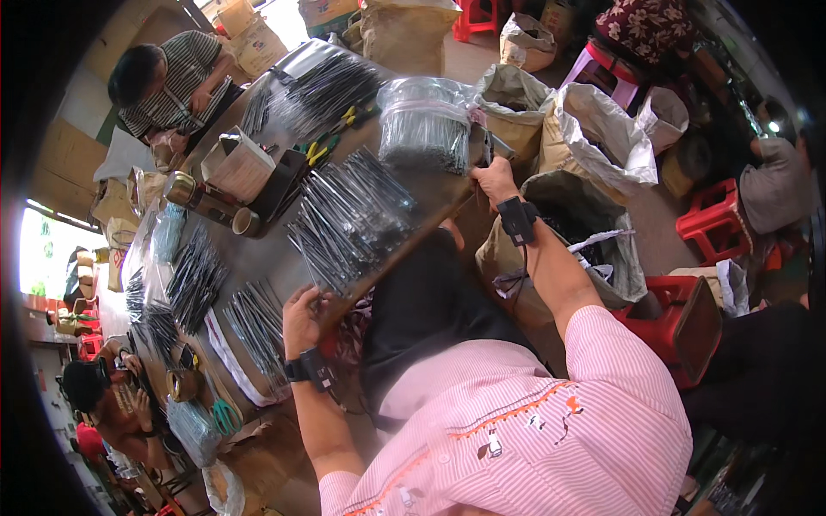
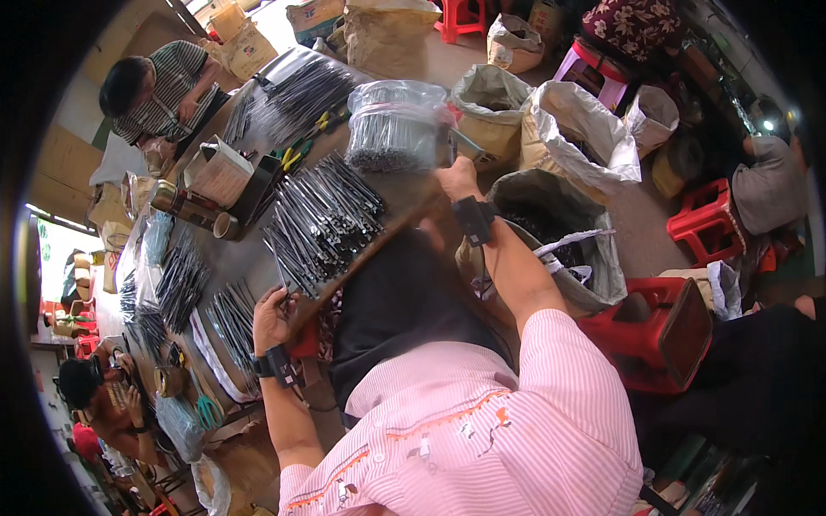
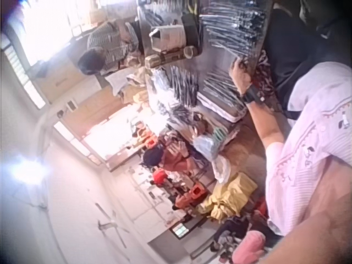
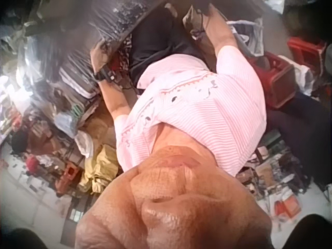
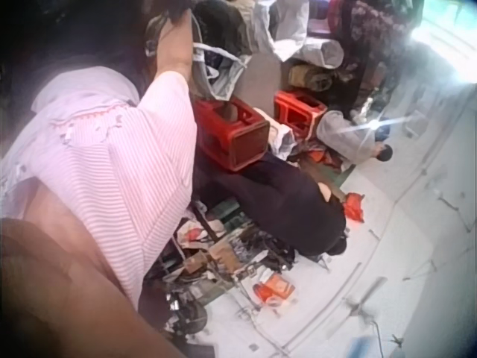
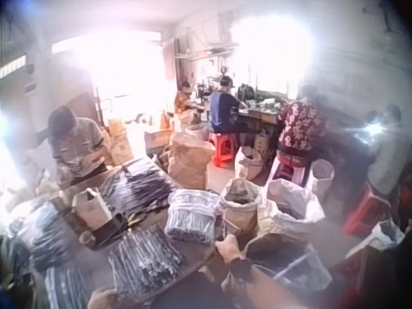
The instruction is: The person repeatedly picks up thin metal rods from a table, uses pliers to trim or bend the ends, and places the finished pieces back on the table. The process is continuous and repetitive throughout the clip.
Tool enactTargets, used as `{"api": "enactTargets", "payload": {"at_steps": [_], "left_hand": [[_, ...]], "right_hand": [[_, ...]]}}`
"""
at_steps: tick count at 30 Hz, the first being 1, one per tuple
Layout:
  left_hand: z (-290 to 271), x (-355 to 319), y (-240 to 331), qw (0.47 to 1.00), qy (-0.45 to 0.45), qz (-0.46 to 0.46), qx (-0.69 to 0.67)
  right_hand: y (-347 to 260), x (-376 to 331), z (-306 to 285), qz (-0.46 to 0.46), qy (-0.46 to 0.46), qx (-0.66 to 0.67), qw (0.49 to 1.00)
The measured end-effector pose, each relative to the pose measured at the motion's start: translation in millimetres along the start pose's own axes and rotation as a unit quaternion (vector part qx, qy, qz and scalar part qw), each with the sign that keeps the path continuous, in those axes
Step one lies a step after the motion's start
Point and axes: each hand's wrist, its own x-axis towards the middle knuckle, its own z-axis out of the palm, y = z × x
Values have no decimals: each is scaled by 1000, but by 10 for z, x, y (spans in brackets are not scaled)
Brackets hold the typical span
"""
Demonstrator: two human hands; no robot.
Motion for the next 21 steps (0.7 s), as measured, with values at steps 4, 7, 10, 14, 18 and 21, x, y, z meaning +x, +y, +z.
{"api": "enactTargets", "payload": {"at_steps": [4, 7, 10, 14, 18, 21], "left_hand": [[-47, -159, 62, 1000, -13, -11, -24], [-133, -402, 120, 999, 7, -9, -46], [-188, -629, 151, 996, 15, 0, -89], [-144, -744, 160, 992, -19, 12, -126], [18, -698, 163, 989, -93, 20, -116], [125, -740, 121, 989, -98, 29, -111]], "right_hand": [[5, -20, -126, 30, -4, 36, 999], [-161, -194, -349, 121, -54, 158, 979], [-361, -345, -585, 253, -125, 332, 900], [-512, -223, -582, 275, -249, 477, 797], [-541, 163, -330, 323, -152, 510, 782], [-502, 220, -278, 311, -205, 519, 770]]}}
